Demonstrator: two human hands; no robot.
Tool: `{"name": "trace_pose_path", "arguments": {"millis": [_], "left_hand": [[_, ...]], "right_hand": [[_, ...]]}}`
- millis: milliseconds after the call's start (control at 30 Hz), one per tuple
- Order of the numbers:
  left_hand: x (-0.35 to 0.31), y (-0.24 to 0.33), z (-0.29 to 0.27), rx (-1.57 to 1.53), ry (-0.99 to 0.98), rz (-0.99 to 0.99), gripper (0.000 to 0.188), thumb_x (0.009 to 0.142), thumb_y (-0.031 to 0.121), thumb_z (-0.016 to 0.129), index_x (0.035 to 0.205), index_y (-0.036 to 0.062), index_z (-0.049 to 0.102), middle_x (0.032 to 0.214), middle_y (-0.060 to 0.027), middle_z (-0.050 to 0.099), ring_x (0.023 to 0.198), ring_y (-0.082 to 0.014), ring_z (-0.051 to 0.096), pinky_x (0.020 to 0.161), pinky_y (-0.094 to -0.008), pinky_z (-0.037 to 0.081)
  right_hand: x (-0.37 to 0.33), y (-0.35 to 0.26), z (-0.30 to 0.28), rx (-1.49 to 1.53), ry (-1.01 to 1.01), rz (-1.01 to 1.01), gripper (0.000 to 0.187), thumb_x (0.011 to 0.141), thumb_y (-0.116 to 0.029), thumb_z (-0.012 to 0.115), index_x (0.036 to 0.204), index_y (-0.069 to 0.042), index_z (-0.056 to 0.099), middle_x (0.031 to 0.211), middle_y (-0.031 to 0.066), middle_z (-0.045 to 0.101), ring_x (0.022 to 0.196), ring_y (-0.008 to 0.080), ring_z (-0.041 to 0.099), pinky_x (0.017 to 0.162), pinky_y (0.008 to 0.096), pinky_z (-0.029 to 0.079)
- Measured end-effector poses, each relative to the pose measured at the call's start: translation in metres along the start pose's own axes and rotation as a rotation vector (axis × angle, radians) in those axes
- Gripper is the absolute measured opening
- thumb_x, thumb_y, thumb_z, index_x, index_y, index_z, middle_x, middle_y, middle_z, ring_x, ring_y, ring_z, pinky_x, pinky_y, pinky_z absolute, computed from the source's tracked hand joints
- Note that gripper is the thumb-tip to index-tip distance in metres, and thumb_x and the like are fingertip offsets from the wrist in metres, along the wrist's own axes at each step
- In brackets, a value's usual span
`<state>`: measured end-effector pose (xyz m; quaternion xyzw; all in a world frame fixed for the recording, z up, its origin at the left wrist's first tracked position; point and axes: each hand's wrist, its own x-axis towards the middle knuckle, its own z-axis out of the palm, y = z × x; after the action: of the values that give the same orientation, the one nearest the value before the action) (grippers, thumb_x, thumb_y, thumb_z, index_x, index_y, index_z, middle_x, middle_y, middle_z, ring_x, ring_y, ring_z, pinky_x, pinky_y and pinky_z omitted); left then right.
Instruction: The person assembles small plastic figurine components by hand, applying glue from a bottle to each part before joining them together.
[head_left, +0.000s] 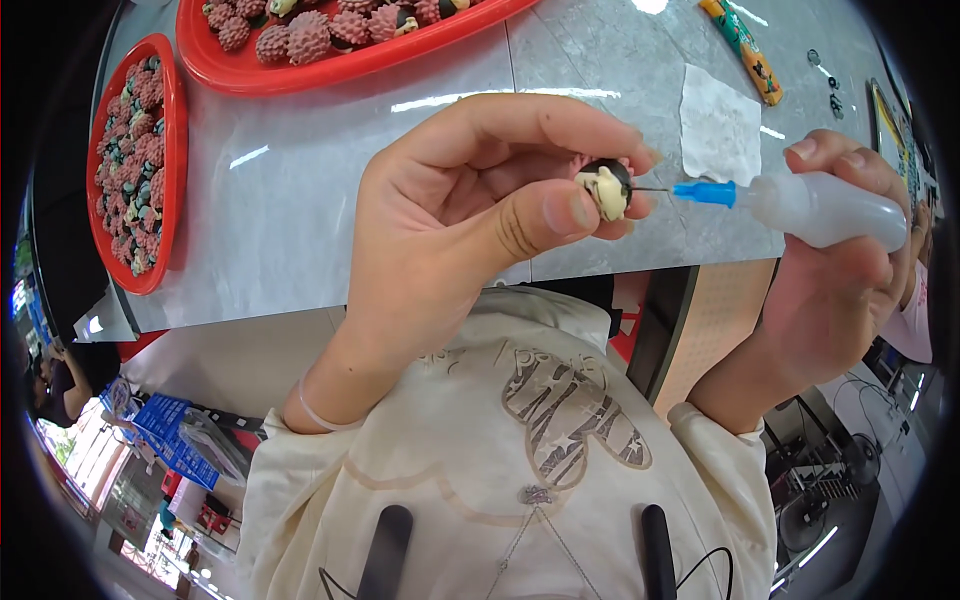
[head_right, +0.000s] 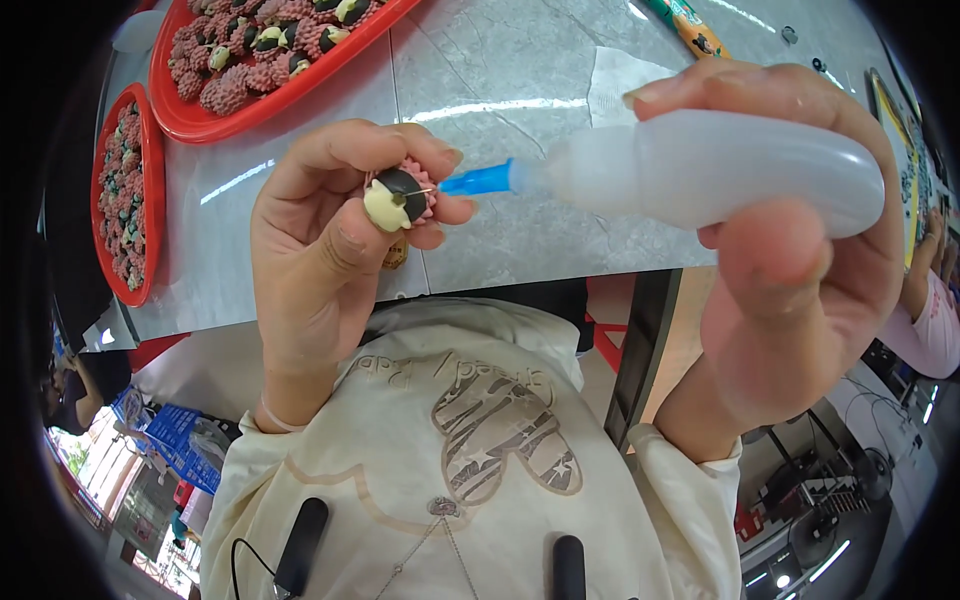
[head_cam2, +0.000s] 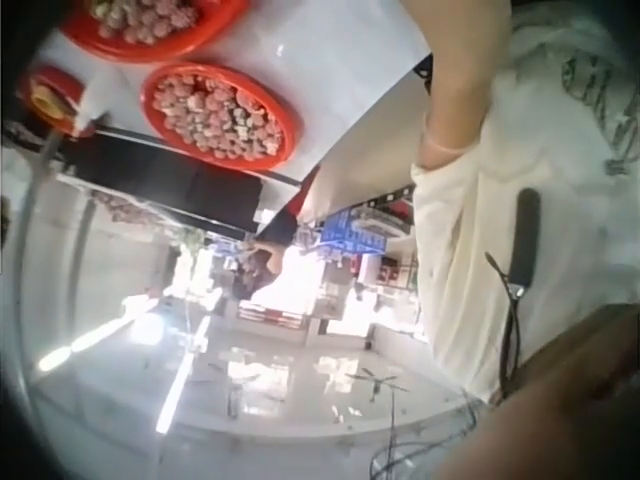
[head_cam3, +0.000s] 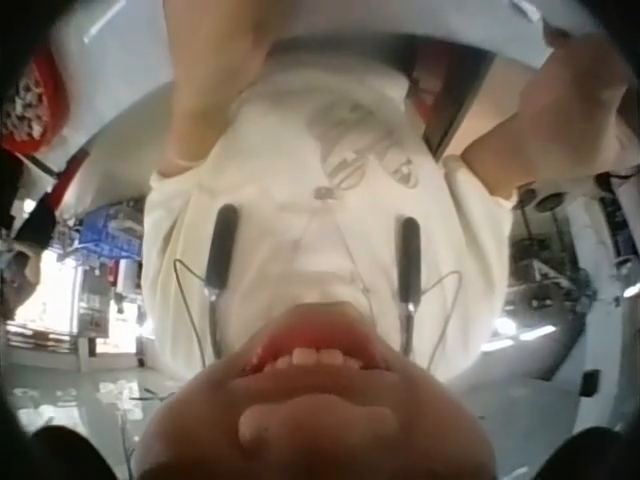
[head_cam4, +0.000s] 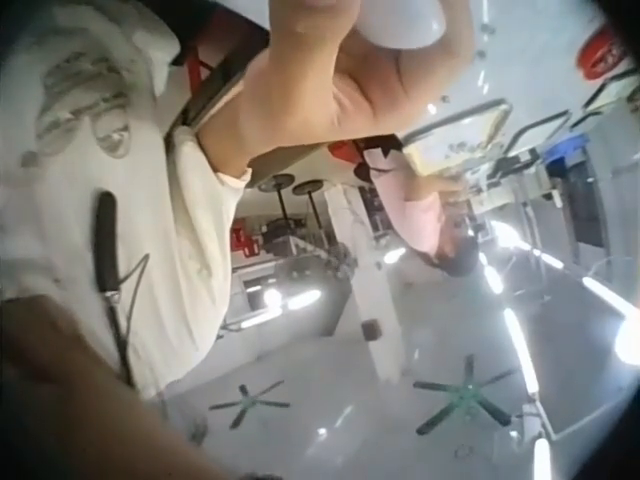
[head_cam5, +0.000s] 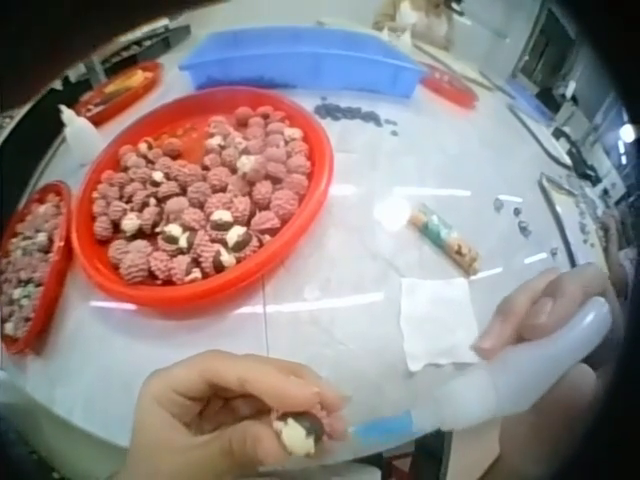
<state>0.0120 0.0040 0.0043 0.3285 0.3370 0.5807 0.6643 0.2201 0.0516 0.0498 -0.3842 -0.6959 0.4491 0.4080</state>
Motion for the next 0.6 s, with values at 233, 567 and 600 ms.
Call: {"name": "trace_pose_path", "arguments": {"millis": [233, 567, 600], "left_hand": [[0.0, 0.003, -0.002, 0.019, 0.005, -0.031, 0.035, 0.076, 0.025, 0.063, 0.098, -0.0003, 0.052, 0.095, -0.017, 0.055, 0.078, -0.0161, 0.058, 0.065, -0.0218, 0.049], [0.001, 0.002, 0.0, 0.027, 0.02, 0.008, 0.034, 0.076, 0.023, 0.062, 0.097, -0.0007, 0.051, 0.094, -0.0173, 0.055, 0.076, -0.016, 0.057, 0.064, -0.0227, 0.049], [0.001, 0.002, 0.001, 0.016, 0.029, -0.003, 0.034, 0.076, 0.023, 0.062, 0.097, -0.0009, 0.051, 0.094, -0.0172, 0.055, 0.076, -0.0168, 0.057, 0.064, -0.0228, 0.049]], "right_hand": [[-0.01, -0.002, -0.012, -0.286, 0.02, -0.312, 0.047, 0.078, -0.034, 0.057, 0.101, 0.006, 0.051, 0.091, 0.0222, 0.054, 0.085, 0.0276, 0.052, 0.074, 0.036, 0.045], [-0.002, -0.011, 0.002, -0.221, 0.04, -0.379, 0.043, 0.076, -0.03, 0.059, 0.099, 0.006, 0.05, 0.09, 0.0247, 0.055, 0.077, 0.0262, 0.054, 0.064, 0.0325, 0.044], [-0.002, -0.011, 0.002, -0.188, 0.068, -0.32, 0.042, 0.076, -0.028, 0.059, 0.1, 0.006, 0.049, 0.091, 0.0247, 0.054, 0.077, 0.0257, 0.054, 0.064, 0.032, 0.044]]}}
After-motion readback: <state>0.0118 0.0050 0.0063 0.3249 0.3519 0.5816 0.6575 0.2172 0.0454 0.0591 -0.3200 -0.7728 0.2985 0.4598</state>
